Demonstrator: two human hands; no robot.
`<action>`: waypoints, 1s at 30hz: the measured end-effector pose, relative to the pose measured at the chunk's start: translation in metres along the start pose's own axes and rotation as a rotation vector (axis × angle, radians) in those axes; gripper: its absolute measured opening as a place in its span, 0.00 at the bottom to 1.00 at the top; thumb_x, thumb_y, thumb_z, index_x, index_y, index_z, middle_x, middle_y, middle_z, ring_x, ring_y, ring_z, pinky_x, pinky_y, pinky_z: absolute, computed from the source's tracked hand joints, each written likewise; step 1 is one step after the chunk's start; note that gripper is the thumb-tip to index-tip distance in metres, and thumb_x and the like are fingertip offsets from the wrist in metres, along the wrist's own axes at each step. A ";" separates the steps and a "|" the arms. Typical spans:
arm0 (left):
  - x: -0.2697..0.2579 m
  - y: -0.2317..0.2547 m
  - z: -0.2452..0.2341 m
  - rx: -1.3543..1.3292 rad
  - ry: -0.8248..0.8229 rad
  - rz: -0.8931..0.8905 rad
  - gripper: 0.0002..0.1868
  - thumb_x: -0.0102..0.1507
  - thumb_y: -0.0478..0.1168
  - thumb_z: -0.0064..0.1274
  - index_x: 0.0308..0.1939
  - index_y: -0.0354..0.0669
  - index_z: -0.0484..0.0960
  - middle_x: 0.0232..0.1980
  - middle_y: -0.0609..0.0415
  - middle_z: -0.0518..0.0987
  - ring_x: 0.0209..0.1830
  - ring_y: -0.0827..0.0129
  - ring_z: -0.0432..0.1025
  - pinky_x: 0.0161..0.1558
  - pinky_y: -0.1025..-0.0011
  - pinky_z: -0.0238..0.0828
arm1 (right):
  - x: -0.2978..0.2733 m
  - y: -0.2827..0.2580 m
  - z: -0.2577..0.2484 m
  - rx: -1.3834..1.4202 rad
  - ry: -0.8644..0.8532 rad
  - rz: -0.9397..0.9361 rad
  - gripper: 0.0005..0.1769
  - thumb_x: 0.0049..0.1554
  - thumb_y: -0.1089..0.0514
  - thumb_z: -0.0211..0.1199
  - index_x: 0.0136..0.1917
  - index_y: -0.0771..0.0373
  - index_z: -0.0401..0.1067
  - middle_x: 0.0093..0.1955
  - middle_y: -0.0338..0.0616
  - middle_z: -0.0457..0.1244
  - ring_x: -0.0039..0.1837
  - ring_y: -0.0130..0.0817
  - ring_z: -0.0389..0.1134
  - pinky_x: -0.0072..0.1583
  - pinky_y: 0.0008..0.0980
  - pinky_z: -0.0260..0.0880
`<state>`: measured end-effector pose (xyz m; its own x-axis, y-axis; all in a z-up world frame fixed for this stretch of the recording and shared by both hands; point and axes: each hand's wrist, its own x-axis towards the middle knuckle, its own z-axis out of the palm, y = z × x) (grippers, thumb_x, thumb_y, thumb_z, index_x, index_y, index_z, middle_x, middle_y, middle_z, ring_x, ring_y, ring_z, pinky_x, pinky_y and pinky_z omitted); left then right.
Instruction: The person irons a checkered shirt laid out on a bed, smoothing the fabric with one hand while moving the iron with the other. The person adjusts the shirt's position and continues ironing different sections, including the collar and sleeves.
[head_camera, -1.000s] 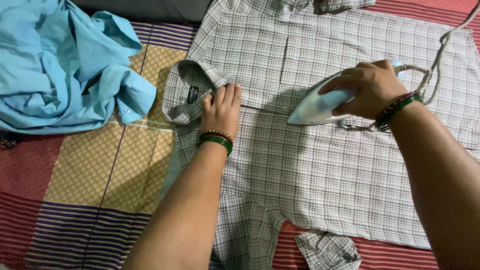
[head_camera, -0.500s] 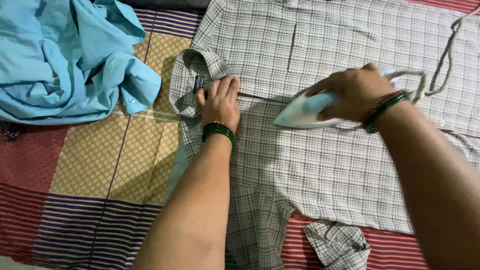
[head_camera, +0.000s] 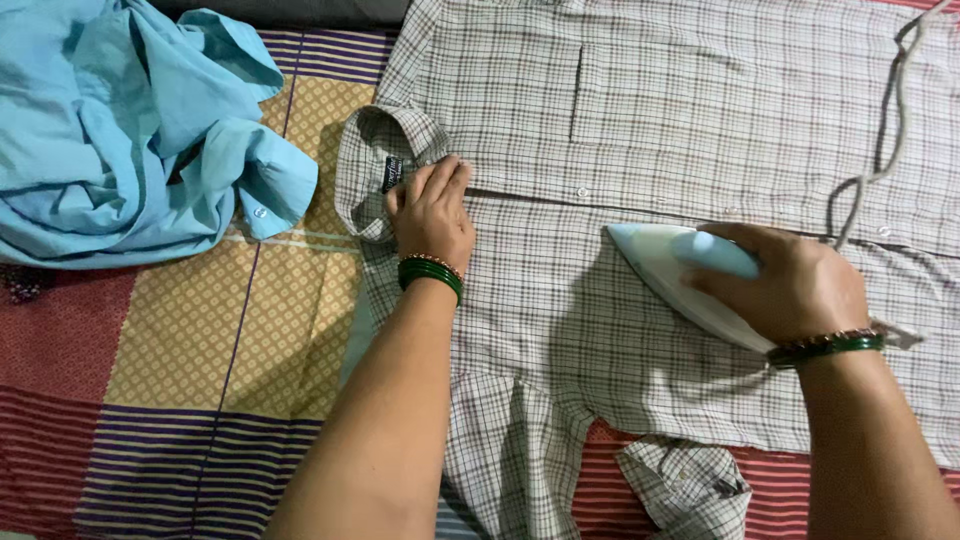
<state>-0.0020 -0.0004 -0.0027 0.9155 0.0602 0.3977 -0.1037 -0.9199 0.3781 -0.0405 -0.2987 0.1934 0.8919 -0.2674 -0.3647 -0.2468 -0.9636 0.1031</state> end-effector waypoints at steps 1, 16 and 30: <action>0.000 -0.001 0.000 0.006 0.001 0.001 0.19 0.64 0.34 0.55 0.59 0.51 0.83 0.67 0.64 0.78 0.67 0.65 0.67 0.68 0.56 0.56 | 0.000 0.000 0.003 0.008 0.013 0.007 0.35 0.45 0.28 0.72 0.66 0.31 0.75 0.54 0.38 0.73 0.52 0.38 0.75 0.52 0.40 0.76; 0.000 -0.012 -0.007 -0.263 0.110 0.075 0.21 0.73 0.47 0.36 0.53 0.48 0.86 0.61 0.59 0.82 0.64 0.61 0.70 0.67 0.49 0.56 | -0.004 -0.155 0.011 0.238 0.089 -0.326 0.28 0.52 0.28 0.63 0.59 0.44 0.77 0.50 0.45 0.70 0.51 0.47 0.73 0.52 0.50 0.73; 0.007 0.005 -0.014 -0.059 0.061 0.041 0.09 0.69 0.44 0.52 0.46 0.47 0.85 0.58 0.61 0.82 0.59 0.64 0.71 0.62 0.53 0.60 | -0.008 0.046 0.028 0.233 0.114 0.235 0.36 0.53 0.37 0.72 0.72 0.42 0.72 0.56 0.49 0.72 0.50 0.42 0.75 0.50 0.45 0.77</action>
<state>-0.0016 0.0007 0.0134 0.8847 0.0479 0.4637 -0.1654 -0.8977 0.4084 -0.0693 -0.3405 0.1750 0.8335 -0.4931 -0.2493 -0.5189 -0.8535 -0.0466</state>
